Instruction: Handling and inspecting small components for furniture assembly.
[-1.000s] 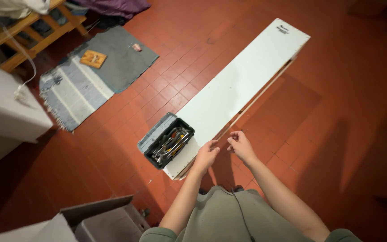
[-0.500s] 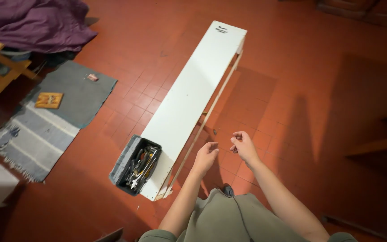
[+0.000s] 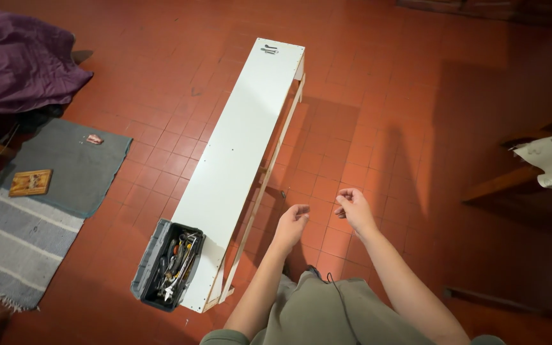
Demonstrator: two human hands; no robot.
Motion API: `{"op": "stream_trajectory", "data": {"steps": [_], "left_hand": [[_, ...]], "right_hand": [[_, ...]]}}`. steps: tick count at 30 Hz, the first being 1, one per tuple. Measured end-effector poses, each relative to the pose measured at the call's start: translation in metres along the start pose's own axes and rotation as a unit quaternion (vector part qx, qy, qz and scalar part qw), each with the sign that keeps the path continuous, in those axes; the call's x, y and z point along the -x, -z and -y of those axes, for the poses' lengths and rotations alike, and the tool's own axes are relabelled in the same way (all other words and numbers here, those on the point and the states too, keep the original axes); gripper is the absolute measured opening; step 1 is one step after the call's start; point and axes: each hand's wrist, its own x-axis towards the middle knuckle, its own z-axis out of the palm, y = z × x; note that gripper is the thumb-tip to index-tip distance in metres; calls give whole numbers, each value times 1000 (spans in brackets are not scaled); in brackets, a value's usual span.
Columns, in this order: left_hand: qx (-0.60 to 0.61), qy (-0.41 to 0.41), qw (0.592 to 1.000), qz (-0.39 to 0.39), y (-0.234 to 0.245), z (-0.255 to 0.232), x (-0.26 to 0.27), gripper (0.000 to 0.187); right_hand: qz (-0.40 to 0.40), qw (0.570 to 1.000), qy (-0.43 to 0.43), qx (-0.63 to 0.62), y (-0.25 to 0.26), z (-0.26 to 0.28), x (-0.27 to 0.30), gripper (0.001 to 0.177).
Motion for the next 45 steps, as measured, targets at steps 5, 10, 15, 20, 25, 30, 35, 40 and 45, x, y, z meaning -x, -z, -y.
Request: {"op": "stream_trajectory", "data": {"steps": [5,10,15,20,25,30,35,40,45], "left_hand": [[0,-2,1000,12,-1,5,-29,34],[-10,-9,998,65,4,-10,-53,35],[-44,-5,995,90,27,-42,-88,35],[-13,-28,995,92,52,-52,-141,34],[1,-1,994,107,79,-82,-162,34],[-37,-12,993,111,89,-75,-190,35],[-33,-10,993,114,94,-87,-203,35],[-36,4,992,124,85,-93,-221,34],[-57,-23,990,129,63,-95,-245,33]], "right_hand": [[-17,1000,-16,-6,3,5,-12,29],[-31,999,-19,6,-9,23,-30,28],[-30,999,-22,9,-30,44,-64,29],[-36,999,-11,10,-54,78,-94,30],[-45,999,-12,16,-77,102,-115,29],[-51,998,-2,-26,-87,95,-138,31],[-39,997,-8,-63,-90,99,-146,31],[-47,995,-9,-88,-83,106,-159,31],[-54,994,-7,-94,-61,103,-182,33]]}}
